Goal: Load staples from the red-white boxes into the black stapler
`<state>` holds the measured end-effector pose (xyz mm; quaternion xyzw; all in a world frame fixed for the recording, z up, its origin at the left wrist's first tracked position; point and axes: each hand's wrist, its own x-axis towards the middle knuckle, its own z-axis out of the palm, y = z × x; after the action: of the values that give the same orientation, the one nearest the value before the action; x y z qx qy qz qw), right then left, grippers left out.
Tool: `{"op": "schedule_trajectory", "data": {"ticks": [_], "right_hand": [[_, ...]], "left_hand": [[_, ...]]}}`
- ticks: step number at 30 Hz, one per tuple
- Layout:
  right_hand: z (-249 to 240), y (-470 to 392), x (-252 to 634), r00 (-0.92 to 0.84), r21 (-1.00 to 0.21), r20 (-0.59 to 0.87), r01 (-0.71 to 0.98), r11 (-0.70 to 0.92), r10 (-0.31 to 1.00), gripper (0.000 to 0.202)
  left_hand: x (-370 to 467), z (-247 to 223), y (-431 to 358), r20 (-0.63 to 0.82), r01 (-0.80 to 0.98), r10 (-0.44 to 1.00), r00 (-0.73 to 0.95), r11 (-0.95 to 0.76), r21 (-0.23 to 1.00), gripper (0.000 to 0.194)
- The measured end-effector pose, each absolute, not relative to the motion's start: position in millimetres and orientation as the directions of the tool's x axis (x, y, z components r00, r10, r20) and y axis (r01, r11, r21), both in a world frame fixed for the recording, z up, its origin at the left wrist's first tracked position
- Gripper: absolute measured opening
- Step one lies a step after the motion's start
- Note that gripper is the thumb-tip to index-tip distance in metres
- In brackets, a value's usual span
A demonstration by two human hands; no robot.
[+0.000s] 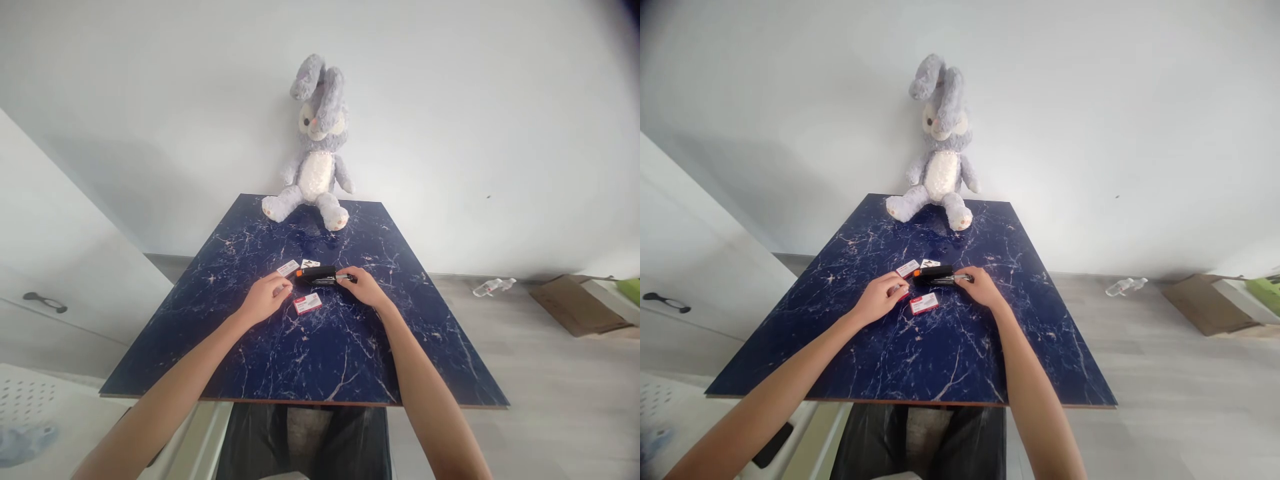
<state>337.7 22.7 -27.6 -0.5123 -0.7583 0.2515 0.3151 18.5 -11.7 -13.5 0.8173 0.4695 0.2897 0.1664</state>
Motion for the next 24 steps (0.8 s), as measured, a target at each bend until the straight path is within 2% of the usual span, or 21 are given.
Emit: {"op": "schedule_trajectory", "data": {"ticks": [8, 17, 24], "right_hand": [[-24.3, 20.6, 333.6, -0.237, -0.687, 0.175, 0.666, 0.291, 0.956, 0.024], [-26.0, 22.3, 335.8, -0.246, -0.714, 0.174, 0.635, 0.294, 0.953, 0.025], [-27.8, 20.8, 331.8, -0.252, -0.614, 0.197, 0.722, 0.319, 0.948, 0.029]], "left_hand": [[19.7, -13.6, -12.0, 0.304, 0.663, 0.86, 0.411, -0.51, 0.548, 0.03], [19.3, -14.5, -11.5, 0.299, 0.67, 0.85, 0.434, -0.526, 0.524, 0.03], [18.2, -16.4, -11.1, 0.303, 0.663, 0.849, 0.432, -0.527, 0.532, 0.027]]}}
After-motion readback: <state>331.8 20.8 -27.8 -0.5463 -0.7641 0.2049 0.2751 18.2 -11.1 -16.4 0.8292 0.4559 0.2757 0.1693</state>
